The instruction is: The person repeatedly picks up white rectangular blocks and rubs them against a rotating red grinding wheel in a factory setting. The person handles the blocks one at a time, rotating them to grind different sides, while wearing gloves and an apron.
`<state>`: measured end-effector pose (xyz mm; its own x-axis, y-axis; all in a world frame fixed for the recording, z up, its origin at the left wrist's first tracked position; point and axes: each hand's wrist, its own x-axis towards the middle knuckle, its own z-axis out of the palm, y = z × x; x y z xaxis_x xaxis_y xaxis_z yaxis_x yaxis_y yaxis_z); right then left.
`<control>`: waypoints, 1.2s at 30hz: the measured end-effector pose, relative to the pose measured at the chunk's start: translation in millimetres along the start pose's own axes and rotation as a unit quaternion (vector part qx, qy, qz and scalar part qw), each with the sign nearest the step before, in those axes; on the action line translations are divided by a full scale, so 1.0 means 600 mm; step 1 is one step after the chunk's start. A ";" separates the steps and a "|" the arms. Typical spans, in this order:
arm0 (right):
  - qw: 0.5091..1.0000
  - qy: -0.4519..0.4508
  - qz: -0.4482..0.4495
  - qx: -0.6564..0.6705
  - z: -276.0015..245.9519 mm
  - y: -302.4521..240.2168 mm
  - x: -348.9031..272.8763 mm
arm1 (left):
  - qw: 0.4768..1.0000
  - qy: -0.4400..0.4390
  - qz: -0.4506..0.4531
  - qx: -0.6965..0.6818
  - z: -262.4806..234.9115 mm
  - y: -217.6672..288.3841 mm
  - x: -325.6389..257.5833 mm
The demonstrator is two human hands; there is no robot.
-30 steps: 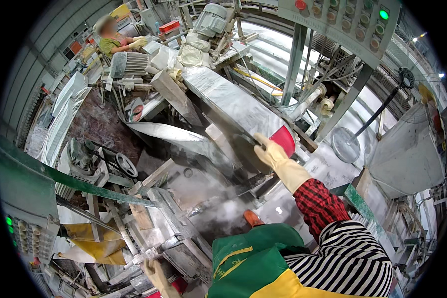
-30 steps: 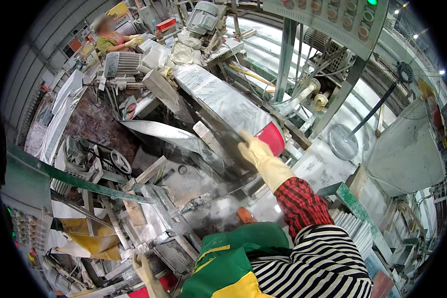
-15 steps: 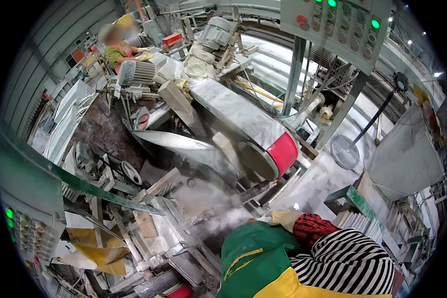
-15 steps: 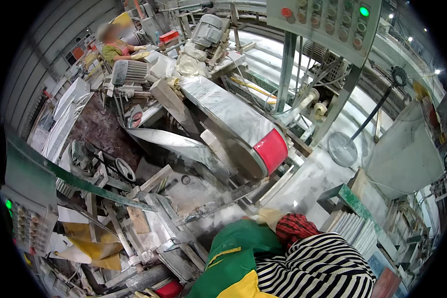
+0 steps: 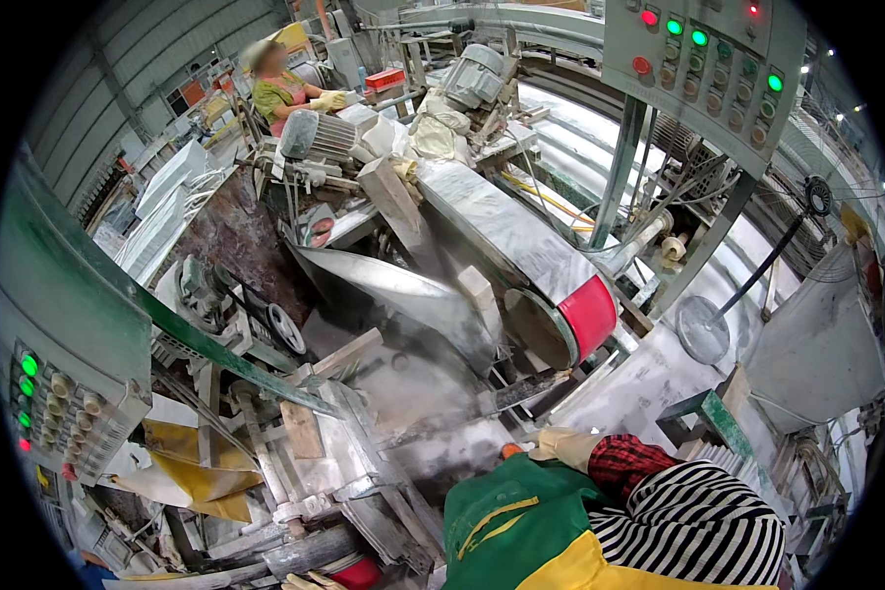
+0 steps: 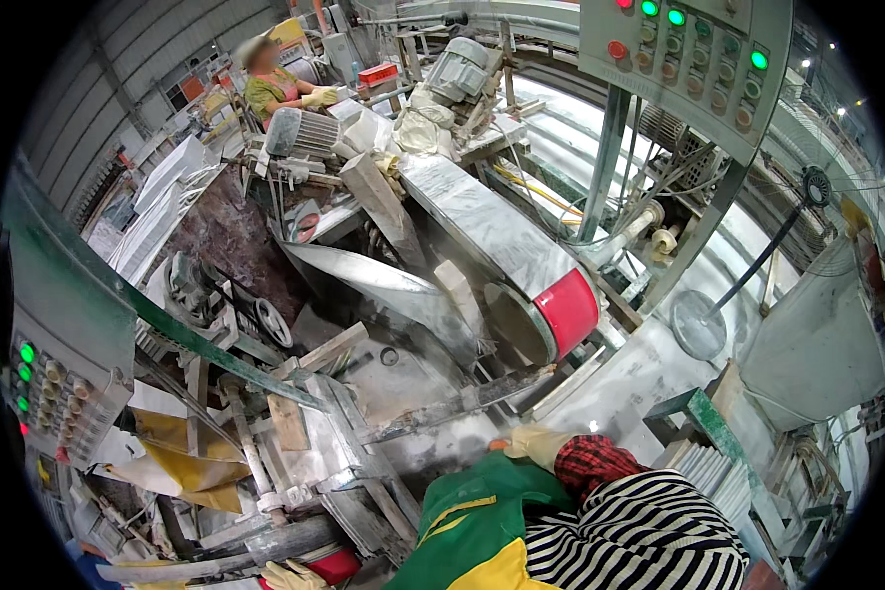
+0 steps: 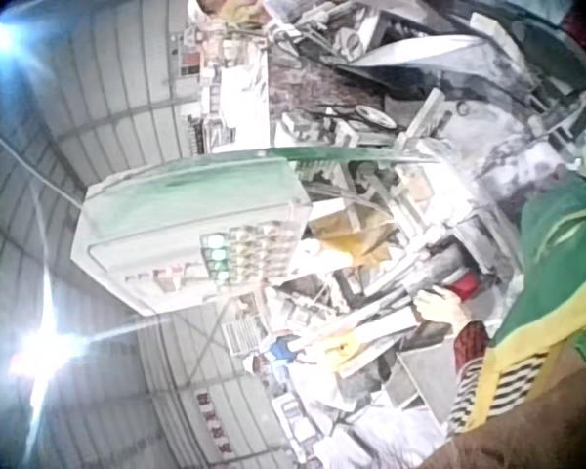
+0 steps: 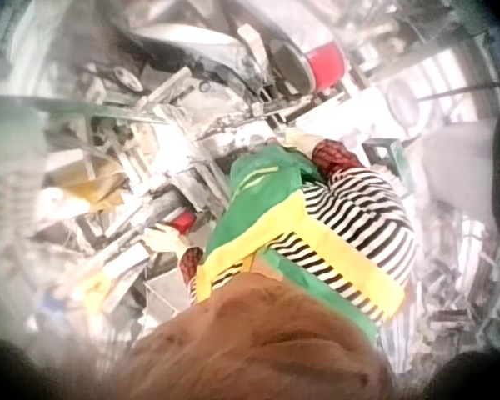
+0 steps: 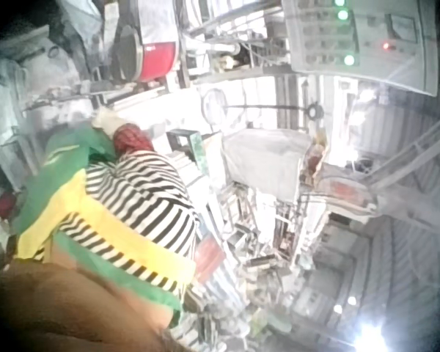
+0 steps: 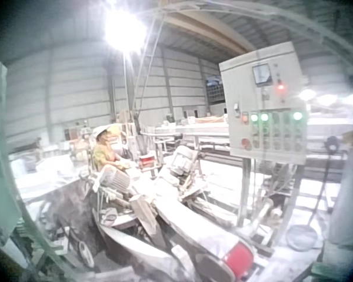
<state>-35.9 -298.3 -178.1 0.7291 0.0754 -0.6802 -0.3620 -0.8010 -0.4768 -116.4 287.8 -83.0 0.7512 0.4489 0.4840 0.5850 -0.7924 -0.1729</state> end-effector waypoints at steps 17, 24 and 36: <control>0.999 0.017 0.024 -0.033 0.025 0.068 0.010 | 0.999 -0.040 -0.027 -0.005 -0.071 0.067 -0.002; 0.999 -0.018 -0.004 -0.026 0.027 0.052 0.025 | 0.997 -0.066 -0.049 -0.015 -0.104 0.089 -0.003; 0.998 -0.013 0.007 -0.055 0.060 0.078 0.054 | 0.990 -0.120 -0.067 -0.019 -0.133 0.119 0.001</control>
<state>-49.9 -311.7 -242.7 0.7088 0.0773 -0.7011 -0.3053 -0.8624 -0.4038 -98.7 198.3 -26.5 0.7214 0.6329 0.2812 0.6757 -0.7322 -0.0856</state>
